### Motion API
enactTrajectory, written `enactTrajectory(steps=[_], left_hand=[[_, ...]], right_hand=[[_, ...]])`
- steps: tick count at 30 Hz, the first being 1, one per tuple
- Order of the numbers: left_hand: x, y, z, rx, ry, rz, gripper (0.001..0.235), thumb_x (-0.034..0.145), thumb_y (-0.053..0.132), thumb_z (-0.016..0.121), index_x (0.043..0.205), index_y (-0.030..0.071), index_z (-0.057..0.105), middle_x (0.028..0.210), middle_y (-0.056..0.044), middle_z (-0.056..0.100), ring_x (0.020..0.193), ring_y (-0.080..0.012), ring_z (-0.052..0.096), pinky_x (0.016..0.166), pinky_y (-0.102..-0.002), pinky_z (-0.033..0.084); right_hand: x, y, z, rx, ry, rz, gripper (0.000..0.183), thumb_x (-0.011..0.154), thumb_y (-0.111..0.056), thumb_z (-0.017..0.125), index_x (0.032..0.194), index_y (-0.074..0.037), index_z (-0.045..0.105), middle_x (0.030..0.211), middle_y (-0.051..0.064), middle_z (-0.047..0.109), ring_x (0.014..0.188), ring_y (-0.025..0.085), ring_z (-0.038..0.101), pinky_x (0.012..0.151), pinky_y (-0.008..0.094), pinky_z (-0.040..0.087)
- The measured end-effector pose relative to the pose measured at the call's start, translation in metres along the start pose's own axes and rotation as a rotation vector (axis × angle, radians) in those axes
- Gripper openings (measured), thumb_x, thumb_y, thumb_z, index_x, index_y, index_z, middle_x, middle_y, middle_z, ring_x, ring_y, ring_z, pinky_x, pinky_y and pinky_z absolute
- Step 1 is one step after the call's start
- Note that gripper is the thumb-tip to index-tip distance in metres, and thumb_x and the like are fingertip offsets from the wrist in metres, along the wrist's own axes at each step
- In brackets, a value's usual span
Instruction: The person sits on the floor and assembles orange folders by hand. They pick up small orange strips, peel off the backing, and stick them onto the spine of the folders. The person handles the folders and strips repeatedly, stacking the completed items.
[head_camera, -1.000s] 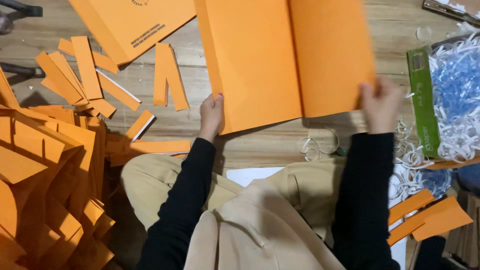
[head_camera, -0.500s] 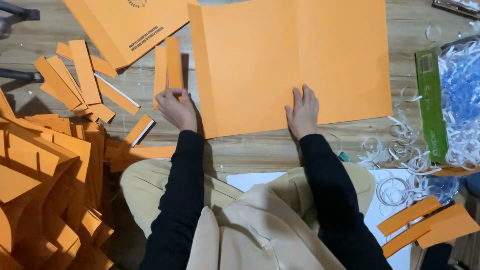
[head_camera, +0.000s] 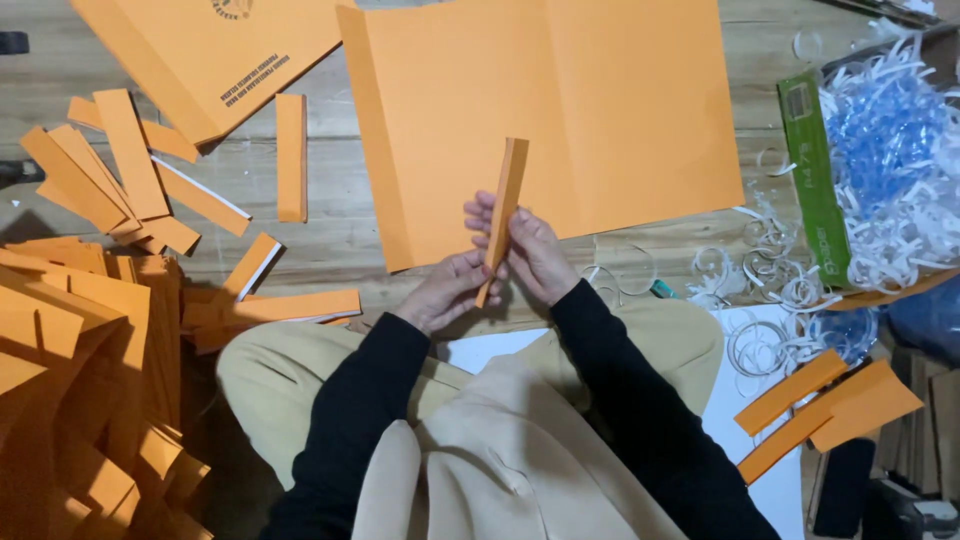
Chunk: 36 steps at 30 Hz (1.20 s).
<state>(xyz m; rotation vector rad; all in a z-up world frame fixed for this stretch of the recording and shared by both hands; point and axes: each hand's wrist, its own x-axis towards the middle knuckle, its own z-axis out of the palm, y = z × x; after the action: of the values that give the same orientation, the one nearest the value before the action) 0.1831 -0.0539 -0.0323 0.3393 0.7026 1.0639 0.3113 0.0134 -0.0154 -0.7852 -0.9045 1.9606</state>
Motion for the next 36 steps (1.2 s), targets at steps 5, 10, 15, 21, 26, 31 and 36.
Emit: enactTrajectory(steps=[5, 10, 15, 21, 26, 31, 36], left_hand=[[-0.007, -0.007, 0.006, -0.175, 0.03, -0.109, 0.024, 0.084, 0.018, 0.062, 0.1, 0.003, 0.054, 0.087, -0.011, 0.065, 0.079, -0.0205, 0.067, 0.071, -0.036, 0.056], [-0.011, 0.047, 0.008, 0.388, 0.508, 0.06, 0.054, 0.09, 0.047, 0.031, 0.118, 0.008, 0.054, 0.113, -0.013, 0.061, 0.092, -0.0249, 0.063, 0.059, -0.018, 0.051], [0.017, 0.043, -0.11, 0.991, 0.99, 0.502, 0.043, 0.093, 0.028, 0.046, 0.123, -0.002, 0.043, 0.116, -0.027, 0.048, 0.109, -0.0409, 0.047, 0.092, -0.044, 0.04], [0.055, 0.056, -0.086, 1.546, 0.841, 0.566, 0.051, 0.084, 0.017, 0.059, 0.129, 0.005, 0.041, 0.092, -0.014, 0.048, 0.077, -0.0313, 0.053, 0.069, -0.039, 0.046], [0.082, 0.065, -0.071, 1.95, 0.683, 0.228, 0.078, 0.089, 0.056, 0.036, 0.142, 0.003, 0.016, 0.148, -0.017, 0.01, 0.133, -0.0413, 0.013, 0.102, -0.064, -0.002], [0.119, 0.122, -0.082, 2.076, 0.453, 0.134, 0.087, 0.086, 0.067, 0.021, 0.142, 0.003, 0.001, 0.148, -0.013, -0.005, 0.139, -0.0238, -0.004, 0.107, -0.052, -0.007], [0.189, 0.181, -0.107, 2.14, 0.411, 0.211, 0.083, 0.09, 0.062, 0.024, 0.142, -0.001, 0.006, 0.148, -0.016, 0.0, 0.138, -0.027, -0.001, 0.11, -0.046, -0.002]], right_hand=[[0.002, 0.033, -0.031, 0.26, 0.095, 0.18, 0.019, 0.087, -0.021, 0.058, 0.089, -0.002, 0.056, 0.072, 0.014, 0.06, 0.069, 0.025, 0.065, 0.058, 0.029, 0.055], [0.047, 0.031, -0.045, 0.266, 0.173, 0.057, 0.02, 0.088, -0.026, 0.056, 0.088, -0.006, 0.057, 0.075, 0.01, 0.063, 0.071, 0.019, 0.066, 0.068, 0.033, 0.057], [0.096, 0.036, -0.067, 0.255, 0.259, 0.113, 0.024, 0.085, -0.032, 0.06, 0.093, -0.009, 0.056, 0.079, 0.005, 0.063, 0.073, 0.016, 0.065, 0.07, 0.031, 0.058], [0.107, 0.039, -0.06, -0.007, 0.283, 0.205, 0.024, 0.085, -0.02, 0.062, 0.092, 0.002, 0.055, 0.074, 0.015, 0.063, 0.068, 0.025, 0.068, 0.064, 0.038, 0.059], [0.107, 0.033, -0.058, -0.046, 0.28, 0.248, 0.024, 0.084, -0.018, 0.063, 0.092, 0.003, 0.056, 0.072, 0.015, 0.063, 0.066, 0.024, 0.068, 0.063, 0.036, 0.059], [0.108, 0.027, -0.053, -0.084, 0.263, 0.308, 0.017, 0.08, -0.018, 0.061, 0.078, -0.002, 0.056, 0.066, 0.012, 0.061, 0.062, 0.022, 0.065, 0.065, 0.029, 0.056], [0.112, 0.023, -0.058, -0.129, 0.229, 0.346, 0.02, 0.081, -0.022, 0.06, 0.081, -0.002, 0.056, 0.069, 0.016, 0.065, 0.065, 0.023, 0.066, 0.065, 0.03, 0.054]])
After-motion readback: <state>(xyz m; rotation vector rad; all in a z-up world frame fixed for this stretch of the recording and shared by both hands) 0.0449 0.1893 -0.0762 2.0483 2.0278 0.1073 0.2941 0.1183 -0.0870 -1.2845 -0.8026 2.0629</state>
